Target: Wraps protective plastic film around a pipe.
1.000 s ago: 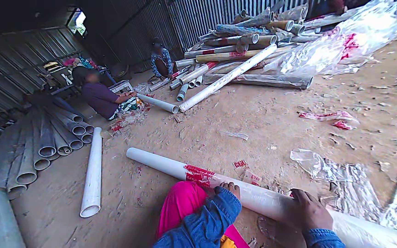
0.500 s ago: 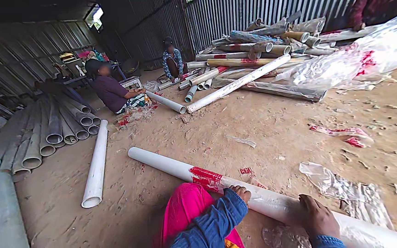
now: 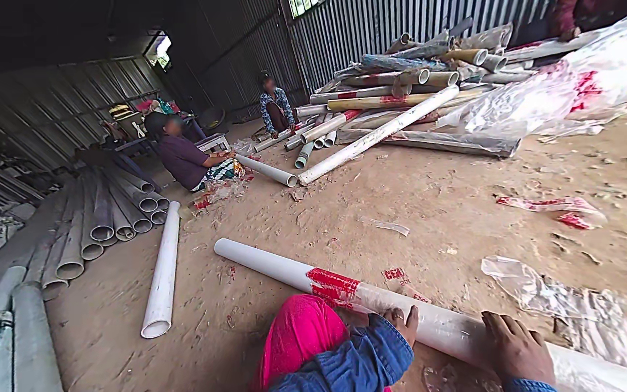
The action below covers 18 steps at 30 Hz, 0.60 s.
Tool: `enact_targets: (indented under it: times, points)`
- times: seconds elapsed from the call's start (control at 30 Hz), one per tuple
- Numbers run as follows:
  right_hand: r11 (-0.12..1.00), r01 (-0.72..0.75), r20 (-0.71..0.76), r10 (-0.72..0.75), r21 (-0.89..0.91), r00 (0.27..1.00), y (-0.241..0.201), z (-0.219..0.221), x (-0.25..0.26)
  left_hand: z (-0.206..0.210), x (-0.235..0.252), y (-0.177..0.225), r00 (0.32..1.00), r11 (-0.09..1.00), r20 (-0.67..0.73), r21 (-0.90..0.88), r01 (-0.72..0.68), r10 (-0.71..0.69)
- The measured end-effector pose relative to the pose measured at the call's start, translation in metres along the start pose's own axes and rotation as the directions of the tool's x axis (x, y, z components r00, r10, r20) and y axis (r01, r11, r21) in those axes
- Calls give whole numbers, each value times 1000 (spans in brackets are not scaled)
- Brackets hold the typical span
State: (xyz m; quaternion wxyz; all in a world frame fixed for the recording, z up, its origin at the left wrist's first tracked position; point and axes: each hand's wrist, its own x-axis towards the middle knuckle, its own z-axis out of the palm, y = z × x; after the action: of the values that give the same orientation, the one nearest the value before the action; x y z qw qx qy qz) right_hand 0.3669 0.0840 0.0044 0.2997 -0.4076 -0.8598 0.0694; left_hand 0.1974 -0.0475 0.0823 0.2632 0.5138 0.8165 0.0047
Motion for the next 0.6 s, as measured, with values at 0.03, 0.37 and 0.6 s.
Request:
enact_targets:
  times: [0.03, 0.37, 0.6]
  points:
    - [1000, 0, 7, 0, -4, 1000, 1, 0, 0, -5, -5, 6, 999, 997, 54, 81, -1, -3]
    - [1000, 29, -18, -29, 1, 999, 3, 2, -1, -17, 6, 2, 990, 991, 128, 115, -68, 53]
    - [1000, 13, 26, -13, 17, 1000, 2, 1, 1, -10, 26, -17, 993, 996, 92, 31, -81, 78]
